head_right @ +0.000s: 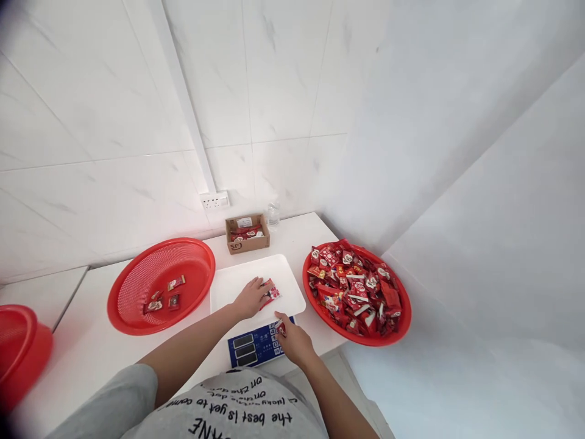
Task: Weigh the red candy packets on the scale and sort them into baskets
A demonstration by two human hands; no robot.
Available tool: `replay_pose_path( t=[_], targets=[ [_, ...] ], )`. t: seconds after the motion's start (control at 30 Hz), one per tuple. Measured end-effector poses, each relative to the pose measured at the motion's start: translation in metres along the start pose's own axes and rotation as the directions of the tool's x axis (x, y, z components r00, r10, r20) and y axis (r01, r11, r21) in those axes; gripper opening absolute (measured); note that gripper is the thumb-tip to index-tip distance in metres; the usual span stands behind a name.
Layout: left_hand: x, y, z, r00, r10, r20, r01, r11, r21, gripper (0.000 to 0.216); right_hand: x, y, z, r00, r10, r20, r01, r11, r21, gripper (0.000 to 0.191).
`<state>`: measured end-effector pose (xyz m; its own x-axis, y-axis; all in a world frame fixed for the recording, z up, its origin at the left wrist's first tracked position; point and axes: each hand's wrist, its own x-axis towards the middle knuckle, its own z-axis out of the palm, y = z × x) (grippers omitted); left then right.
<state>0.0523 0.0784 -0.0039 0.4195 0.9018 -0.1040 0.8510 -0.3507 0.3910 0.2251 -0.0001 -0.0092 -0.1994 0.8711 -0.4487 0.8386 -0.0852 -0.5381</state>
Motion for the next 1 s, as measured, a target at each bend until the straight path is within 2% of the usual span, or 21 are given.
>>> replay_pose_path(
  t=[0.2,0.33,0.4,0.47,0.5,0.57,0.6,0.63,0.73,0.77,0.83,0.9,1.0],
  targets=[
    [0.002,0.005,-0.001,1.0,0.018,-0.013,-0.018,1.0,-0.026,0.036,-0.001,-0.001,0.0,1.0,0.0,-0.025,0.0,1.0,-0.017,0.055],
    [-0.013,-0.011,-0.014,0.977,-0.126,-0.173,0.096,0.981,-0.171,0.032,-0.002,-0.001,0.0,1.0,0.013,-0.013,-0.014,0.999,-0.037,0.055],
    [-0.024,-0.029,-0.029,0.938,-0.226,-0.261,0.173,0.962,-0.213,0.032,-0.002,-0.001,0.0,1.0,0.012,-0.012,-0.013,0.999,-0.041,0.055],
    [-0.038,-0.052,-0.046,0.879,-0.332,-0.343,0.266,0.937,-0.225,0.035,-0.002,-0.001,-0.001,1.0,0.01,-0.009,-0.01,0.999,-0.035,0.055],
    [-0.046,-0.064,-0.053,0.843,-0.381,-0.38,0.314,0.922,-0.228,0.037,-0.002,-0.001,-0.001,1.0,0.008,-0.005,-0.008,1.0,-0.03,0.055],
    [-0.064,-0.086,-0.061,0.739,-0.471,-0.482,0.44,0.879,-0.185,0.04,-0.002,0.0,-0.001,1.0,0.007,0.004,-0.007,1.0,-0.024,0.056],
    [-0.075,-0.095,-0.06,0.714,-0.489,-0.501,0.489,0.86,-0.143,0.043,-0.002,0.001,-0.001,1.0,0.006,0.008,-0.006,1.0,-0.019,0.056],
    [-0.085,-0.103,-0.058,0.723,-0.497,-0.48,0.514,0.851,-0.107,0.045,-0.002,0.002,-0.002,1.0,0.004,0.014,-0.004,1.0,-0.007,0.057],
    [-0.117,-0.117,-0.045,0.82,-0.509,-0.263,0.507,0.858,-0.081,0.045,0.0,0.005,-0.006,0.998,-0.053,0.03,0.049,0.993,0.105,0.058],
    [-0.127,-0.12,-0.04,0.825,-0.524,-0.212,0.518,0.851,-0.087,0.044,0.0,0.005,-0.008,0.996,-0.087,0.029,0.081,0.983,0.162,0.056],
    [-0.142,-0.122,-0.036,0.815,-0.551,-0.178,0.548,0.834,-0.073,0.045,0.003,0.002,-0.014,0.991,-0.133,0.012,0.125,0.955,0.27,0.052],
    [-0.152,-0.124,-0.036,0.801,-0.564,-0.201,0.57,0.821,-0.031,0.045,0.008,-0.005,-0.022,0.991,-0.135,-0.004,0.128,0.93,0.346,0.052],
    [-0.158,-0.128,-0.04,0.784,-0.581,-0.221,0.599,0.801,0.02,0.046,0.022,-0.02,-0.03,0.989,-0.148,-0.019,0.141,0.881,0.452,0.064]
  ],
)
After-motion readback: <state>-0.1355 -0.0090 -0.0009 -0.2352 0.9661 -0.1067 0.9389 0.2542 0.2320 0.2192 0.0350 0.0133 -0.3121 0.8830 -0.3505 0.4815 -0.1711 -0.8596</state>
